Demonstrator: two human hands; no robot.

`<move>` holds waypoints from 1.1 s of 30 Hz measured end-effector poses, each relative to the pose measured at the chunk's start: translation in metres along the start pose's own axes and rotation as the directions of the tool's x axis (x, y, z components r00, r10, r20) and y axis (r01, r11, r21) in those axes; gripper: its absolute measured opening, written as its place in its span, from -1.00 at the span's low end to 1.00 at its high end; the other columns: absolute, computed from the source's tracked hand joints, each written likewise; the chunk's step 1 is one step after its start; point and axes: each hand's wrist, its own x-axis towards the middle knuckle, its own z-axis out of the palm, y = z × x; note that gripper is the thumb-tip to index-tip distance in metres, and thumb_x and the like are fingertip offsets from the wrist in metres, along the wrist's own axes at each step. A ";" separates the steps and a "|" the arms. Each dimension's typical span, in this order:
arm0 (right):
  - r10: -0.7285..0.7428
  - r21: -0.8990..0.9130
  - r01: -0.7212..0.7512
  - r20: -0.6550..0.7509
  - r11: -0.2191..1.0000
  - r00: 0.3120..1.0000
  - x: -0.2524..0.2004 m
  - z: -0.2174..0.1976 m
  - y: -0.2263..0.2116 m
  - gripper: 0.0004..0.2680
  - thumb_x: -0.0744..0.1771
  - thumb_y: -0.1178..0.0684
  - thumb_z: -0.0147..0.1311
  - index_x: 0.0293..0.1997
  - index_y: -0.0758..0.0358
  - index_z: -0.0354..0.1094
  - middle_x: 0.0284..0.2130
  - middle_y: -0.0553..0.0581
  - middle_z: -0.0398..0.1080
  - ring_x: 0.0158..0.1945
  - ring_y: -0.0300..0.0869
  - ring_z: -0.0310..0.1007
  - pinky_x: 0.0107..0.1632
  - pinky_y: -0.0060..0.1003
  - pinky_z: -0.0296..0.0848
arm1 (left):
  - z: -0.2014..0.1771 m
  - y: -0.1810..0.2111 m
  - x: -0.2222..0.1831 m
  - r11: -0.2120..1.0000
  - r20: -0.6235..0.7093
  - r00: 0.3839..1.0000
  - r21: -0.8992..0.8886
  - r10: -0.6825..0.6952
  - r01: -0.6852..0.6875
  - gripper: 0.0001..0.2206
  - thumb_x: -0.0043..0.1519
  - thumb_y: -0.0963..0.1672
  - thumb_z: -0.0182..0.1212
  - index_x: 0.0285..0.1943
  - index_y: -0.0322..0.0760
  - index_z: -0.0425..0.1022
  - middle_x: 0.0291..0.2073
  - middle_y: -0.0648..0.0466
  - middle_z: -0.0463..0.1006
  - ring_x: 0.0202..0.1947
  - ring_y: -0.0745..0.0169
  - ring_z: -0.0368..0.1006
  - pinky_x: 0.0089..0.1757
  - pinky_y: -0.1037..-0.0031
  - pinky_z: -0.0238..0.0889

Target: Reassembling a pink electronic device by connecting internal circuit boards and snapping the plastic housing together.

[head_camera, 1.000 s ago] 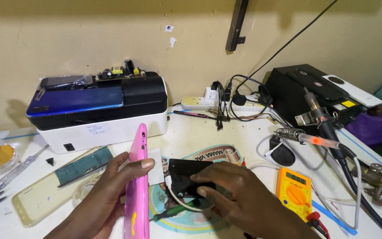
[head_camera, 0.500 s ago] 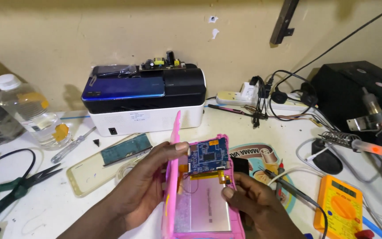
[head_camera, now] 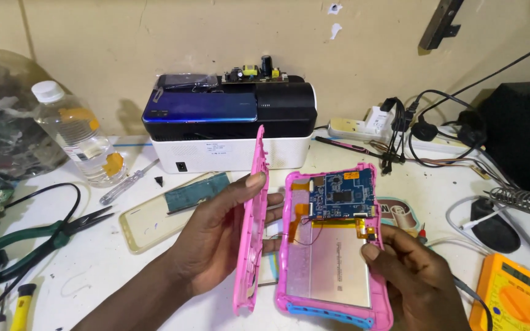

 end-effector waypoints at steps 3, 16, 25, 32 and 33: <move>-0.226 -0.243 0.207 -0.055 0.948 0.973 0.011 -0.022 0.006 -0.70 0.30 0.38 0.10 0.16 0.52 0.54 -0.32 0.40 0.45 -0.31 0.12 0.41 -0.24 -0.09 0.33 | 0.000 -0.002 0.001 1.000 0.024 1.000 0.006 0.020 -0.020 -0.67 0.05 -0.10 0.22 0.01 -0.14 0.38 -0.10 -0.07 0.42 0.13 0.00 0.47 -0.04 0.00 0.40; -0.502 -0.454 0.433 -0.036 0.779 0.864 -0.003 -0.027 0.000 -0.81 0.26 0.29 0.21 -0.06 0.45 0.59 -0.38 0.30 0.58 -0.33 -0.11 0.43 -0.22 -0.27 0.37 | 0.007 -0.012 -0.006 1.000 0.142 0.990 0.013 0.009 -0.011 -0.59 0.11 -0.13 0.09 0.19 -0.23 0.35 0.12 -0.20 0.54 0.19 -0.10 0.46 0.03 0.06 0.30; -0.537 -0.435 0.468 -0.043 0.769 0.842 -0.009 -0.020 0.003 -0.80 0.29 0.27 0.14 0.00 0.46 0.46 -0.21 0.35 0.61 -0.24 -0.05 0.52 -0.22 -0.20 0.48 | 0.003 -0.012 -0.008 0.998 0.206 0.976 -0.038 0.066 -0.059 -0.42 0.01 -0.13 0.09 0.29 -0.41 0.37 0.15 -0.21 0.49 0.21 -0.15 0.42 0.14 0.05 0.29; -0.758 -0.474 0.693 0.076 0.544 0.647 -0.007 -0.028 0.020 -0.81 0.32 0.23 0.16 0.00 0.48 0.38 -0.19 0.31 0.54 -0.15 -0.09 0.55 -0.11 -0.28 0.57 | -0.018 -0.024 0.000 0.901 0.657 0.633 -0.181 0.410 -0.395 -0.31 0.18 -0.13 0.29 0.53 -0.17 0.10 0.18 -0.12 0.37 0.13 -0.02 0.35 0.17 0.22 0.19; -0.780 -0.528 0.686 0.070 0.501 0.622 -0.008 -0.028 0.021 -0.83 0.33 0.23 0.18 -0.02 0.47 0.37 -0.21 0.32 0.55 -0.19 -0.09 0.59 -0.15 -0.27 0.62 | -0.018 -0.024 -0.002 0.853 0.646 0.626 -0.076 0.436 -0.517 -0.15 0.09 -0.08 0.36 0.59 -0.09 -0.01 0.06 -0.02 0.34 -0.03 0.21 0.33 0.06 0.41 0.18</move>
